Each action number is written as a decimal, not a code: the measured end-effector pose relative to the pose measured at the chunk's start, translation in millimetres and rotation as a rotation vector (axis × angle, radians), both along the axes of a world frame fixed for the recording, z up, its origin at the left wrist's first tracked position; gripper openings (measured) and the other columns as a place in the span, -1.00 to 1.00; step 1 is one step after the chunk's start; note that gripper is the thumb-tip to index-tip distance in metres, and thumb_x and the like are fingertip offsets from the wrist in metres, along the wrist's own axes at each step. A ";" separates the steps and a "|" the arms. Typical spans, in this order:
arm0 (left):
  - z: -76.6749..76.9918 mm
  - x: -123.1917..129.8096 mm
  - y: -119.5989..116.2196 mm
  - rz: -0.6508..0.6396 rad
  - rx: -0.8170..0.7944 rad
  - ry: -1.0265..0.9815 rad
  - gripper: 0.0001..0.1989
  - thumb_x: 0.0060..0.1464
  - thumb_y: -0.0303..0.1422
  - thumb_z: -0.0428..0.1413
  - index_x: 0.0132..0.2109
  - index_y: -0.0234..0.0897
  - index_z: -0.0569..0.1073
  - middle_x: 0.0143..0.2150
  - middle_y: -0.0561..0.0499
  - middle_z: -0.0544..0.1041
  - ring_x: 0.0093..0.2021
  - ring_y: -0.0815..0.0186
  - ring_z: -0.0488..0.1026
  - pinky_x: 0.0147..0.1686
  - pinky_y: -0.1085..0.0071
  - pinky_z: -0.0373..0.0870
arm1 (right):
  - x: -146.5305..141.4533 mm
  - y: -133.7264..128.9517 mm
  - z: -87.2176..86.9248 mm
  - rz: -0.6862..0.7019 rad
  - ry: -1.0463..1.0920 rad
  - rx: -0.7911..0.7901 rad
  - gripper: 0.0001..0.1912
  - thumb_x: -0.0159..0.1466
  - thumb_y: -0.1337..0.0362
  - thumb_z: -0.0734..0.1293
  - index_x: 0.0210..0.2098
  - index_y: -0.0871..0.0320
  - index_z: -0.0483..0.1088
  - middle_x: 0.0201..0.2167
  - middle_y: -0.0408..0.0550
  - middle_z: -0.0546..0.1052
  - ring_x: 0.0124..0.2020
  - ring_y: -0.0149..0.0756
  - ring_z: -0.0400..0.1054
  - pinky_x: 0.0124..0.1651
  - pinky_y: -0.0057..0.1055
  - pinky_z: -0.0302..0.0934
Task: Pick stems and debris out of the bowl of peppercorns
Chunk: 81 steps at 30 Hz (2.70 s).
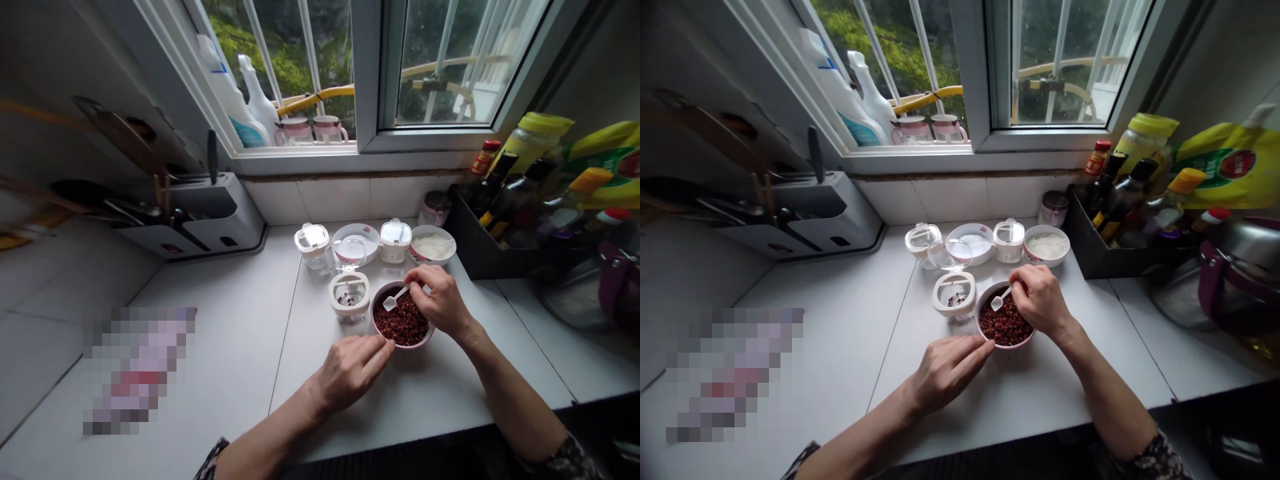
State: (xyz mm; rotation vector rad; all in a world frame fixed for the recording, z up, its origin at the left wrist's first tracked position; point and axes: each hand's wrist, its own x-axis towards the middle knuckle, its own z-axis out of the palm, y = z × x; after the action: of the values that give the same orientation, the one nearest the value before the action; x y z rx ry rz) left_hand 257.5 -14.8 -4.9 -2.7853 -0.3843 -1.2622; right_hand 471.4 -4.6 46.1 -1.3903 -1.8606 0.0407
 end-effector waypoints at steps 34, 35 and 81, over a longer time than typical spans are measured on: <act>-1.3 -0.2 1.3 -0.010 0.008 0.002 -0.84 0.26 -0.56 0.01 -0.08 -0.44 0.45 -0.32 -0.11 0.59 -0.41 0.35 0.53 -0.46 0.49 0.47 | -2.3 6.8 -9.5 -0.059 0.361 -0.281 -0.81 0.13 0.35 0.18 -0.50 0.13 0.42 -0.55 -0.15 0.49 -0.48 -0.33 0.34 -0.35 -0.42 0.19; -1.5 -0.2 1.3 -0.009 0.004 0.004 -0.84 0.26 -0.56 0.01 -0.08 -0.43 0.45 -0.32 -0.11 0.59 -0.41 0.35 0.53 -0.45 0.49 0.47 | -2.1 7.0 -9.8 -0.060 0.362 -0.287 -0.81 0.13 0.34 0.18 -0.50 0.13 0.42 -0.54 -0.15 0.49 -0.48 -0.33 0.34 -0.34 -0.42 0.19; -2.3 1.0 0.8 0.036 0.036 0.042 -0.82 0.30 -0.53 -0.03 -0.15 -0.43 0.47 -0.39 -0.07 0.55 -0.46 0.39 0.49 -0.51 0.53 0.41 | -31.9 -3.9 -11.2 0.214 0.010 0.311 -0.67 0.28 0.53 0.19 -0.11 0.12 0.49 -0.31 -0.06 0.60 -0.30 -0.30 0.51 0.22 0.00 0.14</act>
State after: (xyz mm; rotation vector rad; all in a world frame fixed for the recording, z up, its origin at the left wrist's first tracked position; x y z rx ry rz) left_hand 258.5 -13.9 -7.2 -2.7565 -0.4035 -1.1894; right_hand 439.4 -8.5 34.9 -0.9764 -1.9062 -0.1286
